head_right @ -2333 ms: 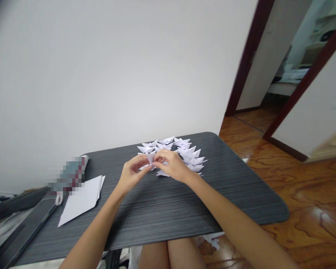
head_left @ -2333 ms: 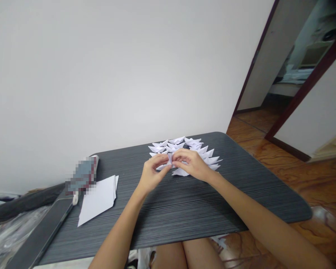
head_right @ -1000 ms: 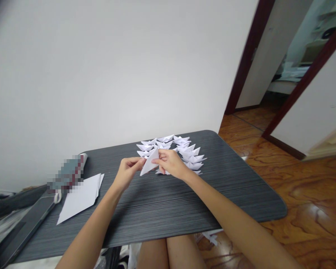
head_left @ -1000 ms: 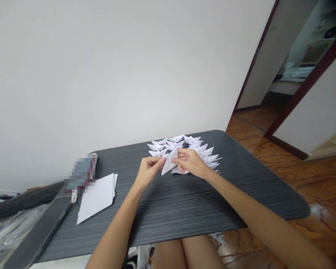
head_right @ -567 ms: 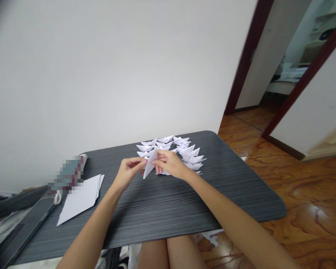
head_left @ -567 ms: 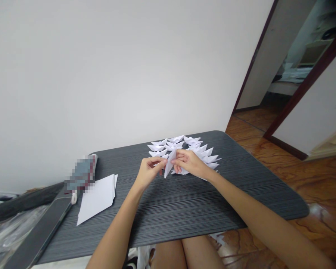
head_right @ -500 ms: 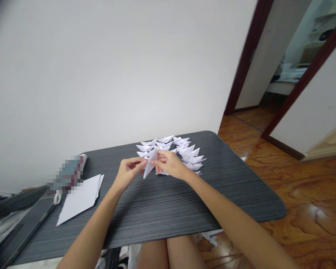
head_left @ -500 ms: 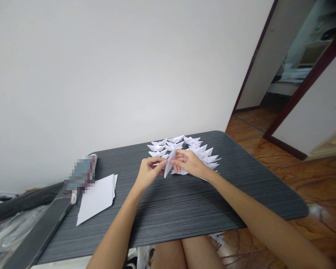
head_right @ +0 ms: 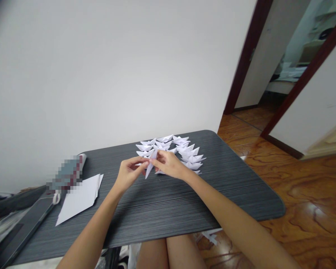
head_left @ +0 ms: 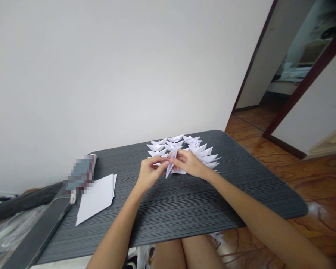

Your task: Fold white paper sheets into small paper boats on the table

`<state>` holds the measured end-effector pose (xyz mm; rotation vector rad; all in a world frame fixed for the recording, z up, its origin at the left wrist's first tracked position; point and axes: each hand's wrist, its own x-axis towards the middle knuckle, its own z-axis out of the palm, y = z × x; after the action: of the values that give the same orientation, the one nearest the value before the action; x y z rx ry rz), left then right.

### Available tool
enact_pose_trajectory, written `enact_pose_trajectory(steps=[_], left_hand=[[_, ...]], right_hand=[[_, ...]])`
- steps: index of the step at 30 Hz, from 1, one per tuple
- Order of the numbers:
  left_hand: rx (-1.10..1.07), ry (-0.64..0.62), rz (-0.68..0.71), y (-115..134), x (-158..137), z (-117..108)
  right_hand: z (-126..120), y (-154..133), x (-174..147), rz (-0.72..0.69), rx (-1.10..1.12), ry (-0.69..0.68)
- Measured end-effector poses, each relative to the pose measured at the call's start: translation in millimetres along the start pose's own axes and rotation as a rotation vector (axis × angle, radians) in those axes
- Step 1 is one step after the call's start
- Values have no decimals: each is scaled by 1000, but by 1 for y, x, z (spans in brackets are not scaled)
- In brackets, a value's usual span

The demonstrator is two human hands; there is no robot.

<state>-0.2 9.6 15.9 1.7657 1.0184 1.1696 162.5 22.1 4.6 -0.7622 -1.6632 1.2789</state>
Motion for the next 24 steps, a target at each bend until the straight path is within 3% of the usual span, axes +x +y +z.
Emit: enact_pose_trajectory(steps=[24], left_hand=[[-39,-43,-28,0,1,0]], right_hand=[[-1,2,0,-19,-29,-18]])
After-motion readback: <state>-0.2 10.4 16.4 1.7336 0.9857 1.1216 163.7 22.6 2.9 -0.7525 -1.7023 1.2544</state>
